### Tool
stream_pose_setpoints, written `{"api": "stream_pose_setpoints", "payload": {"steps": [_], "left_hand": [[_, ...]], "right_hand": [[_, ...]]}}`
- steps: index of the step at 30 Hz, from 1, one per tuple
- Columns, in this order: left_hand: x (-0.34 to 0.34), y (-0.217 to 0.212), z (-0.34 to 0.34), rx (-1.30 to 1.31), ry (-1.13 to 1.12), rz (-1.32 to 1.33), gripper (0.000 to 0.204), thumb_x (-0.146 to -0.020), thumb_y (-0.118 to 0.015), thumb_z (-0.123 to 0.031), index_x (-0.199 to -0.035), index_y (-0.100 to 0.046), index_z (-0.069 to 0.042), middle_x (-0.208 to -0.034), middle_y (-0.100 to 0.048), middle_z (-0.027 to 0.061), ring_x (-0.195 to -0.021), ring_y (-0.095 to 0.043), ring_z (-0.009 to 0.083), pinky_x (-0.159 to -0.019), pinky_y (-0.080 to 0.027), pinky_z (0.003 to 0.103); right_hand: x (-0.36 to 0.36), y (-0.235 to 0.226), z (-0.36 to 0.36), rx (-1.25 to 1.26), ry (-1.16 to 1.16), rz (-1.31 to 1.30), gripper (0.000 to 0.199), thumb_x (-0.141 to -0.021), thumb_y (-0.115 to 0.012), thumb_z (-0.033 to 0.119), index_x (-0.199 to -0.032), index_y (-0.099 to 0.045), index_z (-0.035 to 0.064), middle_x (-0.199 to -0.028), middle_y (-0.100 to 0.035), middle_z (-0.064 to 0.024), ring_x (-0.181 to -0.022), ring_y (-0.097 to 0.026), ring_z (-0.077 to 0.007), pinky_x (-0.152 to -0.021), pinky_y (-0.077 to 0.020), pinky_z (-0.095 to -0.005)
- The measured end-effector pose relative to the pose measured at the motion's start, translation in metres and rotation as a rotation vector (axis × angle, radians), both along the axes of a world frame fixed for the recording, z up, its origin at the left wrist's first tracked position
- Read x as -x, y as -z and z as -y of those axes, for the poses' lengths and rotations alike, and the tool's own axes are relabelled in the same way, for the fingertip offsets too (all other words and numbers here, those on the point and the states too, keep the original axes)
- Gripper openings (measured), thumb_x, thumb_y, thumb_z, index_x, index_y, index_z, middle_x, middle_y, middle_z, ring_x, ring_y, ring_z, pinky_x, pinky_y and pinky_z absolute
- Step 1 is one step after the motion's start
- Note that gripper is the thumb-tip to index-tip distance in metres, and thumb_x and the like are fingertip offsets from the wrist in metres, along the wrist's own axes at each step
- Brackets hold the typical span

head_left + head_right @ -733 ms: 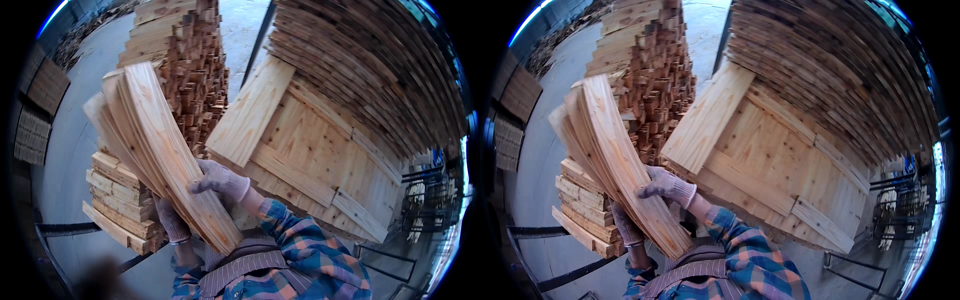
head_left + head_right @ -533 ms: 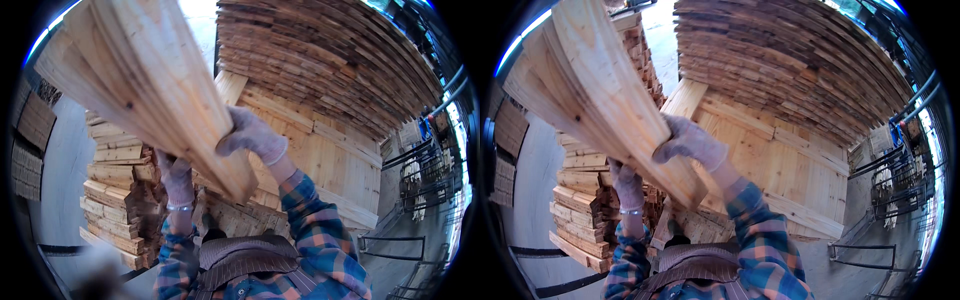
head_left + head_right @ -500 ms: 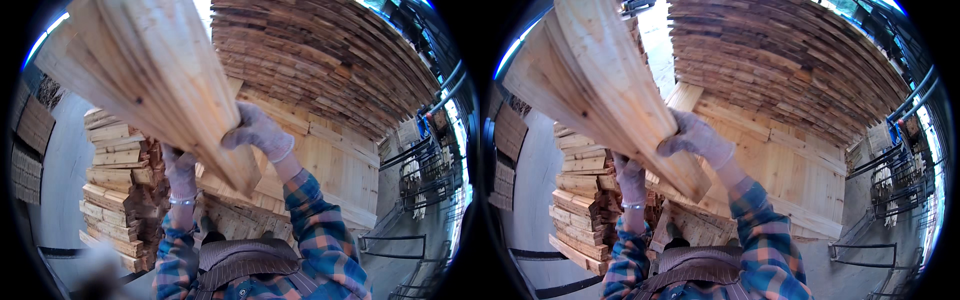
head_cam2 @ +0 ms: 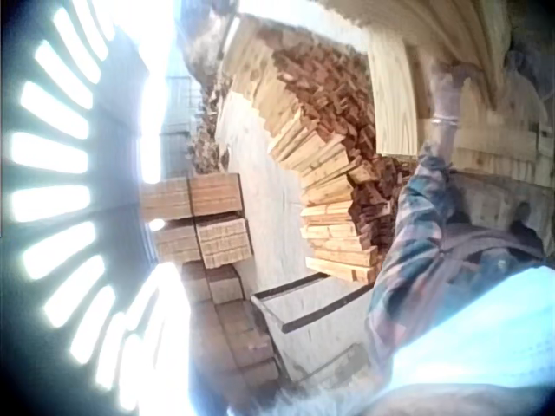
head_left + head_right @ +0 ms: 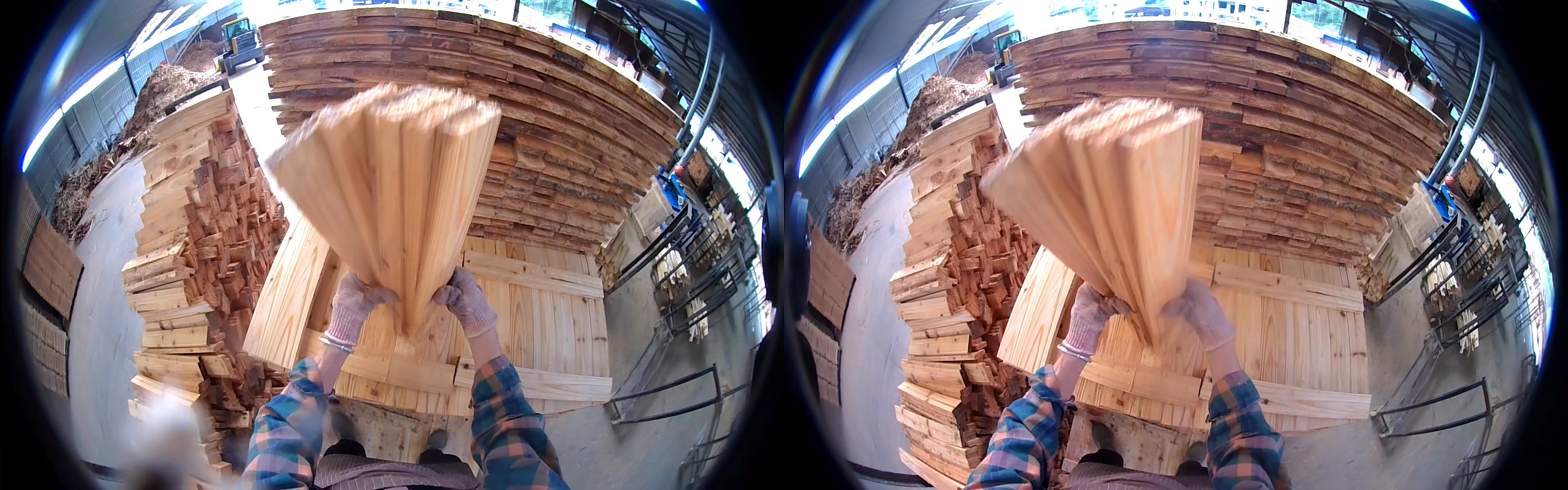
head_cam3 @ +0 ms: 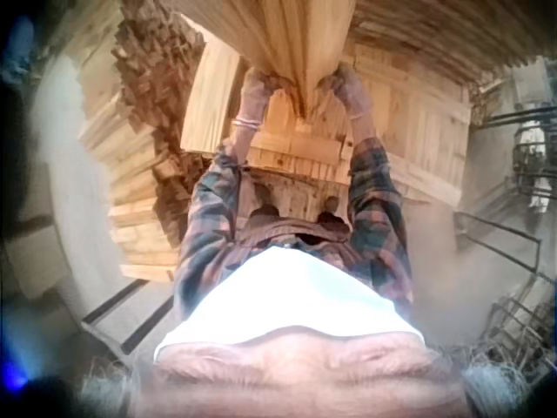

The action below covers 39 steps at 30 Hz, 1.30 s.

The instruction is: The person repeatedly picks up individual wooden planks from a large pile and places them onto a growing stack. They handle the lumber by hand, wearing gloves, and arrange each piece to build a neat pile in a warehouse setting.

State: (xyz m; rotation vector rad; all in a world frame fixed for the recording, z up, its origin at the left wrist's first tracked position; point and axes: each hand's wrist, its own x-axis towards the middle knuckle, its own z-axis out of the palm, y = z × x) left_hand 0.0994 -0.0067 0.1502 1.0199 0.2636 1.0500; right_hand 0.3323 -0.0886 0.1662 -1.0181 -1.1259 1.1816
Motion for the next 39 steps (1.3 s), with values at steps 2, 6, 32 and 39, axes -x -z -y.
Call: {"api": "stream_pose_setpoints", "payload": {"steps": [2,6,32,39], "left_hand": [[-0.002,-0.025,0.003,-0.092,-0.147,-0.268,0.040,-0.082,-0.072,-0.002,-0.115,-0.051,0.009,-0.094,-0.068,0.0183,-0.073,-0.067,0.0198,-0.061,-0.058,0.026],[0.002,-0.123,0.042,-0.200,-0.262,-0.913,0.056,-0.072,-0.083,-0.014,-0.116,-0.054,0.005,-0.093,-0.071,0.0138,-0.077,-0.068,0.0164,-0.066,-0.057,0.027],[0.064,0.032,-0.055,-0.172,-0.075,-1.474,0.045,-0.071,-0.083,-0.017,-0.107,-0.063,0.002,-0.088,-0.071,0.0134,-0.072,-0.068,0.0203,-0.065,-0.056,0.033],[0.081,0.075,-0.027,-0.366,-0.558,-1.471,0.077,-0.077,-0.078,-0.028,-0.141,-0.041,-0.006,-0.129,-0.055,0.0231,-0.113,-0.058,0.0366,-0.094,-0.048,0.045]], "right_hand": [[0.008,-0.016,0.003,-0.060,0.172,0.105,0.067,-0.082,-0.072,0.042,-0.128,-0.053,-0.0033,-0.102,-0.066,-0.0096,-0.090,-0.064,-0.0154,-0.078,-0.0513,-0.0289],[0.027,-0.039,0.020,0.127,0.130,-0.216,0.073,-0.075,-0.074,0.048,-0.126,-0.054,-0.0017,-0.104,-0.066,-0.0083,-0.092,-0.064,-0.0172,-0.076,-0.0521,-0.0299],[-0.010,0.066,0.050,0.659,0.537,0.275,0.065,-0.078,-0.078,0.035,-0.122,-0.054,-0.0072,-0.102,-0.069,-0.0129,-0.085,-0.065,-0.0203,-0.072,-0.0524,-0.0306],[0.011,0.035,0.049,0.736,0.608,0.784,0.082,-0.075,-0.078,0.042,-0.137,-0.042,0.0033,-0.111,-0.065,-0.0201,-0.096,-0.065,-0.0302,-0.082,-0.0544,-0.0384]]}}
